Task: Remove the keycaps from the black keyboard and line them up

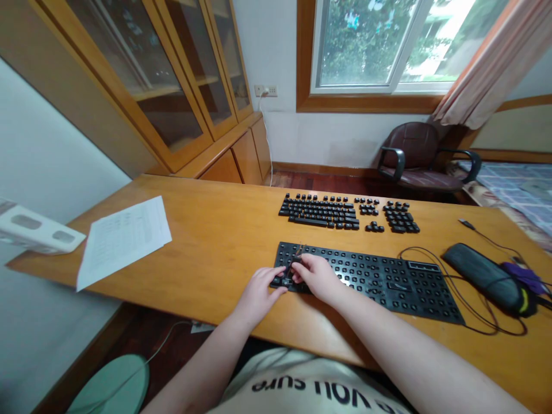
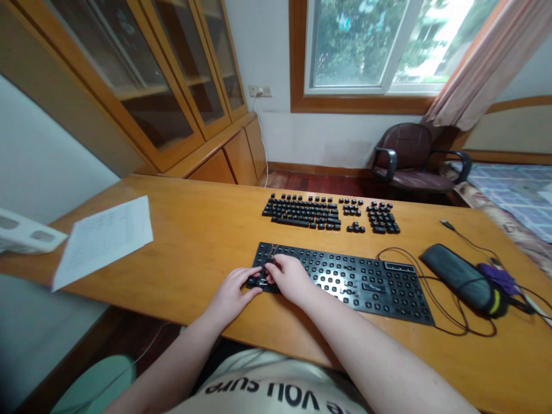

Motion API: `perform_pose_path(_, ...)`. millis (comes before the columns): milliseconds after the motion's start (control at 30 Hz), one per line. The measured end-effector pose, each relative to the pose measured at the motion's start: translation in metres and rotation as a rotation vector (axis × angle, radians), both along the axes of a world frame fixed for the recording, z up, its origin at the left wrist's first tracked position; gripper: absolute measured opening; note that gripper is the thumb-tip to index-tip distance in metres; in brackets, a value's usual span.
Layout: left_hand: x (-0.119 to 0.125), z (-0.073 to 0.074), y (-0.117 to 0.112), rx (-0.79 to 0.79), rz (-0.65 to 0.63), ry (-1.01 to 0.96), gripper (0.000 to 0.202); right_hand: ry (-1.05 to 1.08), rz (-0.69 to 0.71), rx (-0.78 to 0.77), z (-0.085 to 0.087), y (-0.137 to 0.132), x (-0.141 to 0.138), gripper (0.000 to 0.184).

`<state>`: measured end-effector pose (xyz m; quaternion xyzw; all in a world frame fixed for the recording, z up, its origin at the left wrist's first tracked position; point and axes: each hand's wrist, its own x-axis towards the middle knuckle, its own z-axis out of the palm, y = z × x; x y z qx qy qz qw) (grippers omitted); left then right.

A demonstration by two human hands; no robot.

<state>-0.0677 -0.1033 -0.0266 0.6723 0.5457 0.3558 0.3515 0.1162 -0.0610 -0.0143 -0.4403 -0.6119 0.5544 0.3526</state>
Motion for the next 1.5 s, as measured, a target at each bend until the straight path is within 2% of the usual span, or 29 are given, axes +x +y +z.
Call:
perform_pose_path(200, -0.001, -0.009, 0.0, 0.082, 0.024, 0.033, 0.036, -0.39, 0.083, 0.418, 0.02, -0.008, -0.012, 0.02)
perform_pose_path(333, -0.003, -0.014, 0.0, 0.195, -0.042, 0.216, 0.032, -0.532, 0.182, 0.531, 0.024, -0.005, -0.012, 0.021)
perform_pose_path(533, -0.002, -0.01, 0.0, 0.206, -0.085, 0.3, 0.032, -0.466, 0.32, 0.629, 0.014, 0.001, -0.002, 0.017)
perform_pose_path(733, 0.0, -0.008, 0.002, 0.214, -0.094, 0.285, 0.018, -0.382, 0.298, 0.677, 0.003, -0.004, 0.006, 0.02)
perform_pose_path(967, 0.001, -0.009, 0.004, 0.228, -0.058, 0.303, 0.018, -0.412, 0.215, 0.637, 0.001, -0.004, 0.006, 0.022)
perform_pose_path(1233, 0.004, -0.007, 0.003, 0.212, -0.03, 0.27, 0.02, -0.344, 0.098, 0.561, 0.003, -0.006, 0.007, 0.025)
perform_pose_path(1333, 0.007, -0.002, 0.0, 0.149, 0.011, 0.187, 0.021, -0.195, 0.06, 0.438, 0.0, -0.002, 0.009, 0.024)
perform_pose_path(1500, 0.019, 0.005, -0.001, 0.03, 0.172, 0.024, 0.032, 0.205, -0.08, 0.129, -0.009, 0.004, 0.01, 0.022)
